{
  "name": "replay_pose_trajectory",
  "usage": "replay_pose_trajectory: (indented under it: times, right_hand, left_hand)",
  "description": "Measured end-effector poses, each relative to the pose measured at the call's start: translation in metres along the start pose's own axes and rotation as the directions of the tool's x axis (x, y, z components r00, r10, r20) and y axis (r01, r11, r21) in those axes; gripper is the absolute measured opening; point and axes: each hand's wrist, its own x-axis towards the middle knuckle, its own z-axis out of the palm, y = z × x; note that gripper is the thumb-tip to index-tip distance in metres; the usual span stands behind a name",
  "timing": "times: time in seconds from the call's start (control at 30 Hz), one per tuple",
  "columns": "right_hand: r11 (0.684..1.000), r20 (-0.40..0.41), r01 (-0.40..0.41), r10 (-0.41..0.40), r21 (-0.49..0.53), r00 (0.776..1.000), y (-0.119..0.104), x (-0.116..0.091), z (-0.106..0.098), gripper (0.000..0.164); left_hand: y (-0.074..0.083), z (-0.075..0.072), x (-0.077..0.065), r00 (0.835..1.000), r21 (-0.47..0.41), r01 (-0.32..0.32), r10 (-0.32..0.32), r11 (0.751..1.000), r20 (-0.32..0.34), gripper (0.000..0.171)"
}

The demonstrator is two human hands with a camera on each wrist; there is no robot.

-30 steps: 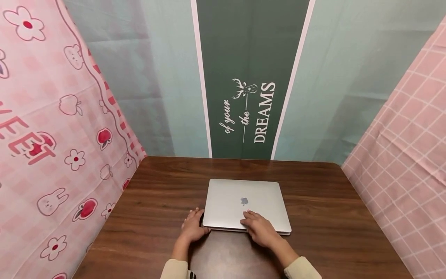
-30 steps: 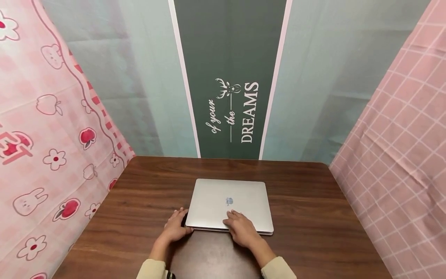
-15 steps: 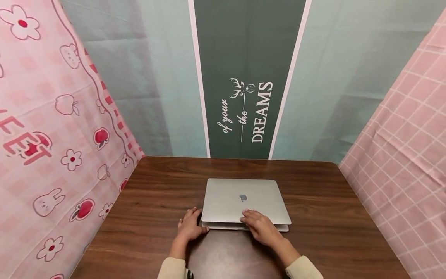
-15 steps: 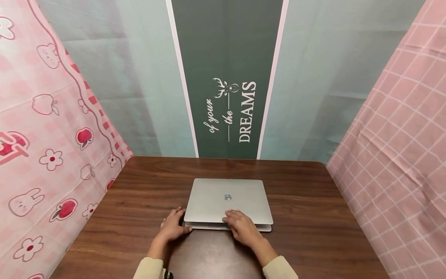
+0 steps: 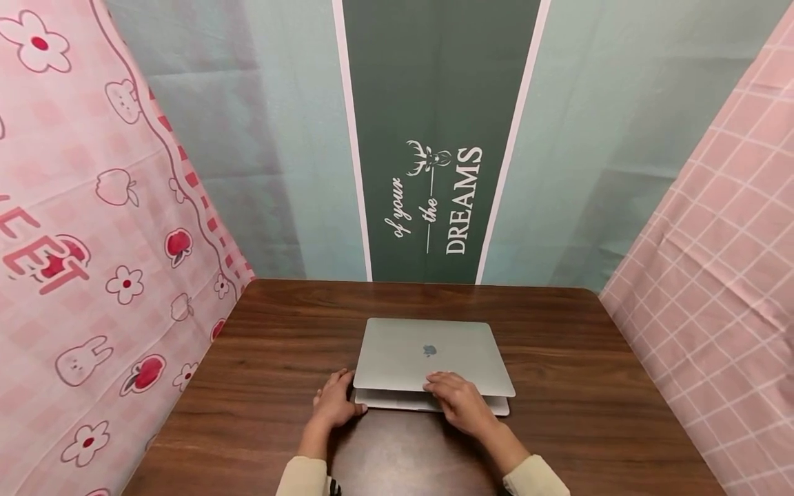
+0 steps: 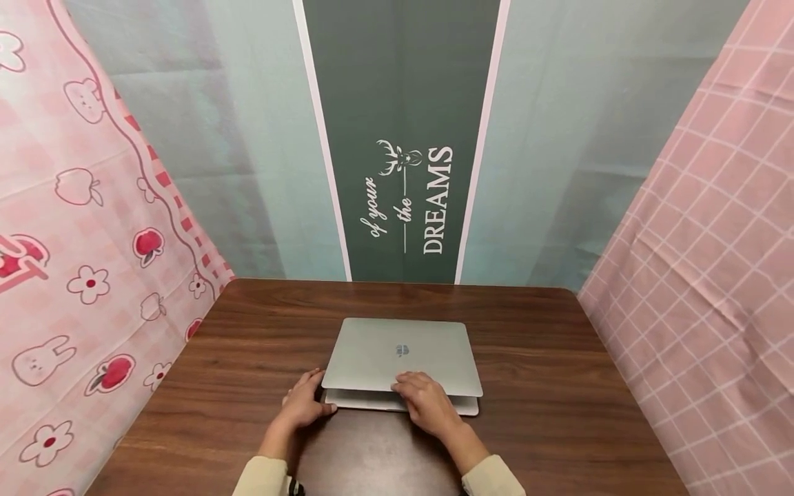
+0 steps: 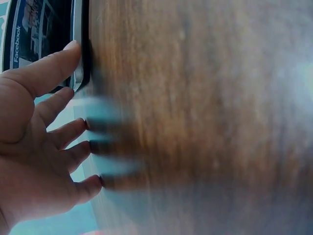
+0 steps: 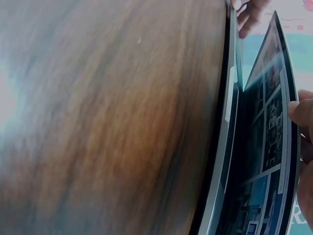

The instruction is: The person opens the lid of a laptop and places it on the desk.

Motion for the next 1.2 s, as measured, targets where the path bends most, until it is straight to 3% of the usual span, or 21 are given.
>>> replay_pose_trajectory:
  times: [0.23,0.43,0.7,0.9,1.2]
  right_hand:
    - [1.000,-0.023,0.017,-0.017,-0.019,1.000,0.001,0.001,0.002,0.043]
    - [1.000,-0.015,-0.016,0.016,0.004,1.000,0.003,0.008,-0.004,0.038]
    - [1.000,-0.025,-0.001,0.002,0.029,1.000,0.010,0.021,-0.015,0.011]
    - [0.999,-0.020,-0.008,0.008,0.033,1.000,0.013,0.031,-0.019,0.025]
    - [0.998,0.004,-0.041,0.041,0.044,0.999,0.016,0.036,-0.024,0.025]
  left_hand:
    - [-0.001,0.000,0.003,1.000,0.034,0.007,-0.007,0.999,0.001,0.071]
    - [0.001,0.001,0.003,1.000,0.047,0.018,-0.018,0.999,-0.011,0.072]
    - [0.002,0.001,0.003,0.999,0.064,0.013,-0.010,0.998,-0.039,0.070]
    - [0.002,0.000,0.002,0.999,0.058,0.005,-0.003,0.998,-0.045,0.070]
    - [0.003,0.002,0.001,0.999,0.036,0.013,-0.011,0.999,-0.038,0.067]
